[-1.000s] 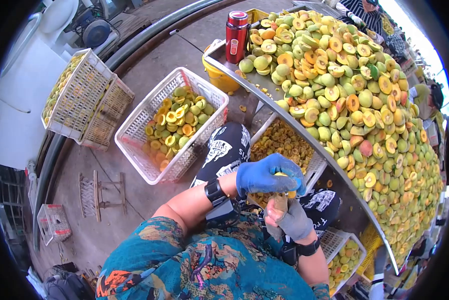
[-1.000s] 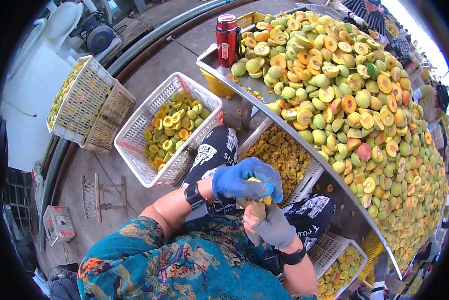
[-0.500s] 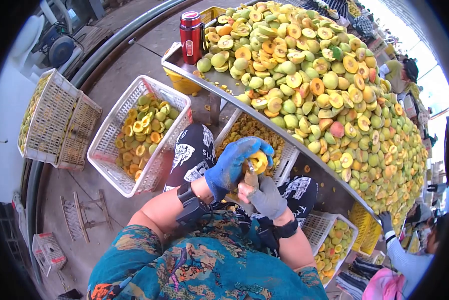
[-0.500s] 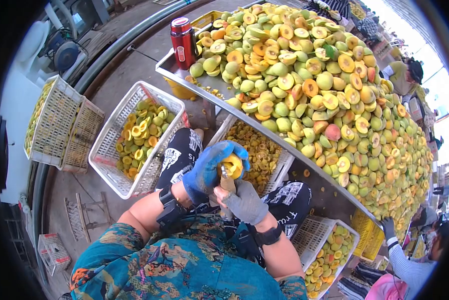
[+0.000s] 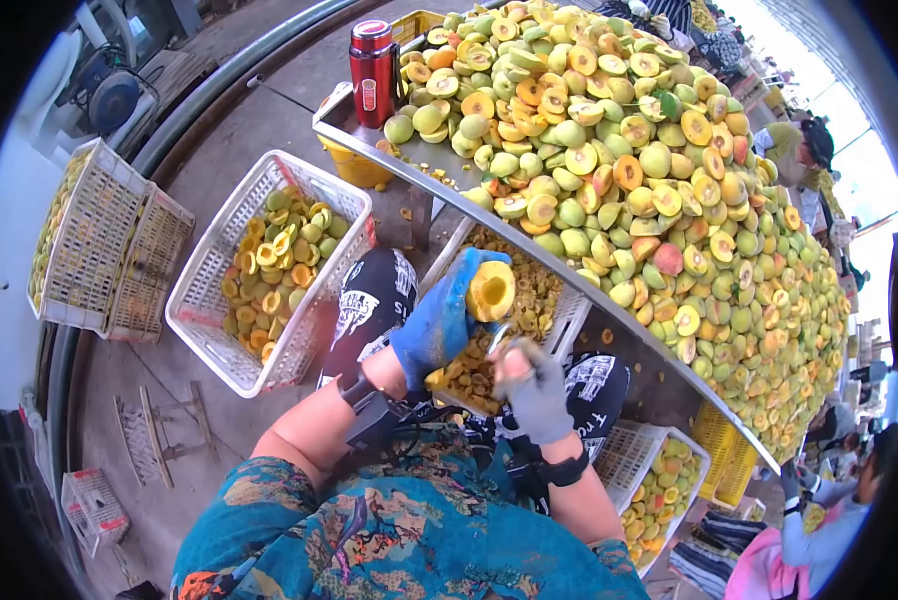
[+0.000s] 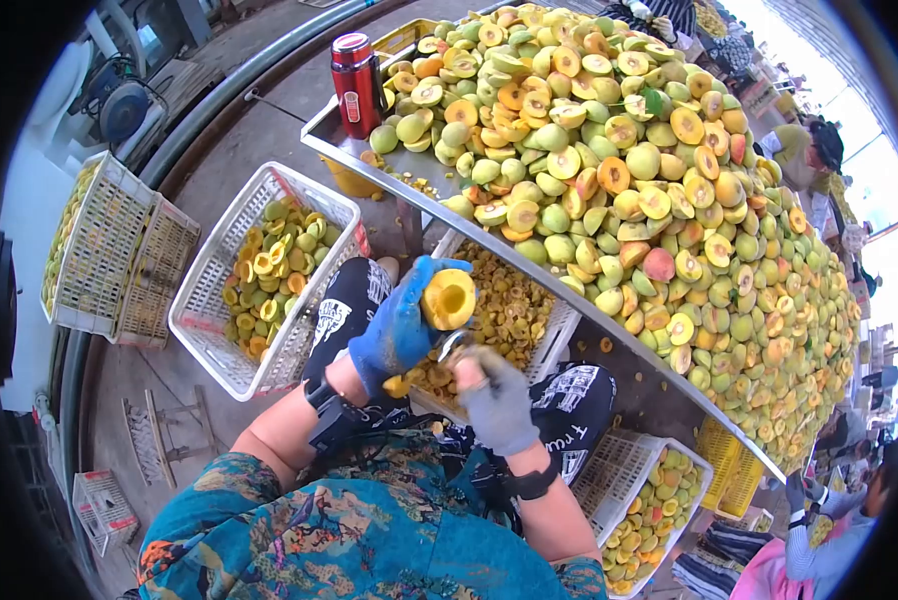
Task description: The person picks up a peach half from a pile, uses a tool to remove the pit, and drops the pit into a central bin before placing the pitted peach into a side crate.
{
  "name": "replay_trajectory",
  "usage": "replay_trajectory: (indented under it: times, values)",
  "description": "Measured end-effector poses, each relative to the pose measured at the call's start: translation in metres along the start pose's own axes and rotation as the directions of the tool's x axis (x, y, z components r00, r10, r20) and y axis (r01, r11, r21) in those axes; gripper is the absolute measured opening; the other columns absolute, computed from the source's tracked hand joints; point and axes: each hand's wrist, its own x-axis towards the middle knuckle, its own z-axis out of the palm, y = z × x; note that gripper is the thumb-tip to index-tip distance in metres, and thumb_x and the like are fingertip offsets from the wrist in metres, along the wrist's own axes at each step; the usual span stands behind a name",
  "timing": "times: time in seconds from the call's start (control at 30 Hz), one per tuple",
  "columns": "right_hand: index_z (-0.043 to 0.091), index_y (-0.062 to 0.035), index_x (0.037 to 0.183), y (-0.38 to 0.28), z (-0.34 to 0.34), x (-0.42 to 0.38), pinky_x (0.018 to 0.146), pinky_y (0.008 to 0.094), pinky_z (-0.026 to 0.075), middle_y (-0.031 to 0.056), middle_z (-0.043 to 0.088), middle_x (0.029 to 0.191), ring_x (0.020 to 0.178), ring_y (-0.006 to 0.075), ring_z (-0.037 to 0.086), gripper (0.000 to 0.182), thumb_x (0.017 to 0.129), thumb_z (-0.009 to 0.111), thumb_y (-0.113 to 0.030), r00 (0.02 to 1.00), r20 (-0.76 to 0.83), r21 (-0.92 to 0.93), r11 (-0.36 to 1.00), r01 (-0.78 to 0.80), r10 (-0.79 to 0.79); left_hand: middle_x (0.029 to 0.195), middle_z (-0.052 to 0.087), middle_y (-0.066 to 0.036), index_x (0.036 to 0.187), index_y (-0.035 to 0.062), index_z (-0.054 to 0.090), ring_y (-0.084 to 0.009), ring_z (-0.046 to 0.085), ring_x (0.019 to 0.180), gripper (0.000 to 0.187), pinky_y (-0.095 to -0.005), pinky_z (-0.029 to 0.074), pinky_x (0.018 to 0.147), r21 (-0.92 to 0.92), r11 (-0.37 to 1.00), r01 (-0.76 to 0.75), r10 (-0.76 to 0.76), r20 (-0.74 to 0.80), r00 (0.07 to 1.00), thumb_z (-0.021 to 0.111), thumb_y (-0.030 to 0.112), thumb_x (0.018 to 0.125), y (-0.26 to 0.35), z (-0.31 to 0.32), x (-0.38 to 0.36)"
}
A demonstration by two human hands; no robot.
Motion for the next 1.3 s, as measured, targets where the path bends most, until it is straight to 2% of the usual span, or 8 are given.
replay_trajectory:
  times: [0.3, 0.4, 0.47, 0.57, 0.7, 0.8, 1.03, 1.3]
  values:
    - [0.061, -0.0049, 0.096, -0.01, -0.015, 0.015, 0.067, 0.0441, 0.049, 0.0173, 0.062, 0.083, 0.078, 0.0398, 0.062, 0.027, 0.094, 0.06, -0.032, 0.92, -0.246, -0.593, 0.798, 0.105, -0.304, 0.108, 0.059, -0.006, 0.131, 0.0093, 0.045, -0.0156, 0.061, 0.089, 0.05, -0.0294, 0.052, 0.066, -0.575, 0.665, 0.477, -0.493, 0.142, 0.858, 0.045, 0.049, 0.1, 0.002, 0.003, -0.01]
    - [0.06, -0.0068, 0.094, -0.004, -0.011, 0.016, 0.063, 0.0435, 0.05, 0.0153, 0.062, 0.083, 0.075, 0.0377, 0.062, 0.026, 0.091, 0.064, -0.032, 0.91, -0.243, -0.664, 0.742, 0.097, -0.337, 0.108, 0.058, -0.005, 0.129, 0.0091, 0.045, -0.0152, 0.059, 0.095, 0.043, -0.0301, 0.051, 0.072, -0.348, 0.806, 0.479, -0.454, 0.155, 0.877, 0.047, 0.041, 0.101, 0.006, -0.001, -0.012]
    - [0.058, -0.0069, 0.09, -0.001, -0.007, 0.018, 0.06, 0.044, 0.051, 0.0137, 0.062, 0.084, 0.073, 0.0373, 0.063, 0.029, 0.09, 0.065, -0.035, 0.884, -0.261, -0.763, 0.644, 0.057, -0.387, 0.111, 0.054, -0.006, 0.126, 0.0063, 0.046, -0.0148, 0.055, 0.102, 0.034, -0.0295, 0.047, 0.083, 0.403, 0.885, -0.233, 0.192, 0.139, 0.971, 0.047, 0.03, 0.102, -0.003, -0.004, -0.013]
    - [0.057, -0.0078, 0.09, 0.007, -0.007, 0.026, 0.06, 0.0459, 0.051, 0.0143, 0.063, 0.086, 0.071, 0.0384, 0.063, 0.03, 0.09, 0.063, -0.038, 0.909, -0.273, -0.804, 0.594, -0.034, -0.317, 0.107, 0.048, -0.009, 0.117, 0.0028, 0.049, -0.0169, 0.05, 0.094, 0.028, -0.029, 0.042, 0.087, -0.131, 0.95, 0.284, -0.29, -0.023, 0.957, 0.049, 0.025, 0.101, 0.011, 0.01, -0.017]
    - [0.062, -0.01, 0.101, 0.034, -0.034, 0.043, 0.07, 0.0483, 0.05, 0.0197, 0.065, 0.096, 0.085, 0.0399, 0.063, 0.034, 0.092, 0.058, -0.043, 0.953, -0.29, -0.776, 0.56, -0.29, 0.092, 0.107, 0.052, -0.01, 0.113, 0.0017, 0.051, -0.0163, 0.052, 0.098, 0.024, -0.0306, 0.045, 0.087, 0.272, 0.935, -0.228, 0.24, -0.013, 0.971, 0.05, 0.021, 0.097, 0.073, -0.015, -0.013]
    - [0.059, -0.0107, 0.103, 0.039, -0.051, 0.063, 0.072, 0.0487, 0.051, 0.0198, 0.066, 0.088, 0.082, 0.0404, 0.064, 0.041, 0.087, 0.063, -0.048, 0.965, -0.239, -0.771, 0.625, -0.123, -0.105, 0.103, 0.054, -0.011, 0.113, 0.0033, 0.052, -0.0193, 0.055, 0.094, 0.03, -0.0327, 0.046, 0.085, 0.218, 0.972, 0.09, -0.003, -0.369, 0.929, 0.058, 0.025, 0.093, 0.092, -0.062, -0.003]
    - [0.055, -0.0084, 0.12, 0.031, -0.08, 0.182, 0.087, 0.0474, 0.05, 0.0232, 0.061, 0.113, 0.098, 0.0404, 0.061, 0.047, 0.082, 0.068, -0.033, 0.945, -0.261, -0.808, 0.58, -0.101, -0.199, 0.126, 0.054, -0.022, 0.117, 0.0017, 0.058, -0.0389, 0.052, 0.117, 0.043, -0.0476, 0.042, 0.098, 0.908, 0.084, 0.41, 0.342, -0.413, 0.844, 0.072, 0.024, 0.083, 0.061, -0.177, -0.02]
    - [0.051, -0.0013, 0.127, 0.063, -0.083, 0.24, 0.09, 0.048, 0.047, 0.0269, 0.062, 0.113, 0.104, 0.0442, 0.059, 0.062, 0.075, 0.074, -0.027, 0.983, -0.165, -0.838, 0.537, -0.096, -0.083, 0.134, 0.049, -0.023, 0.129, 0.0049, 0.053, -0.0341, 0.049, 0.126, 0.051, -0.043, 0.042, 0.103, 0.67, 0.738, 0.076, 0.028, -0.143, 0.989, 0.069, 0.031, 0.088, 0.061, -0.098, -0.011]
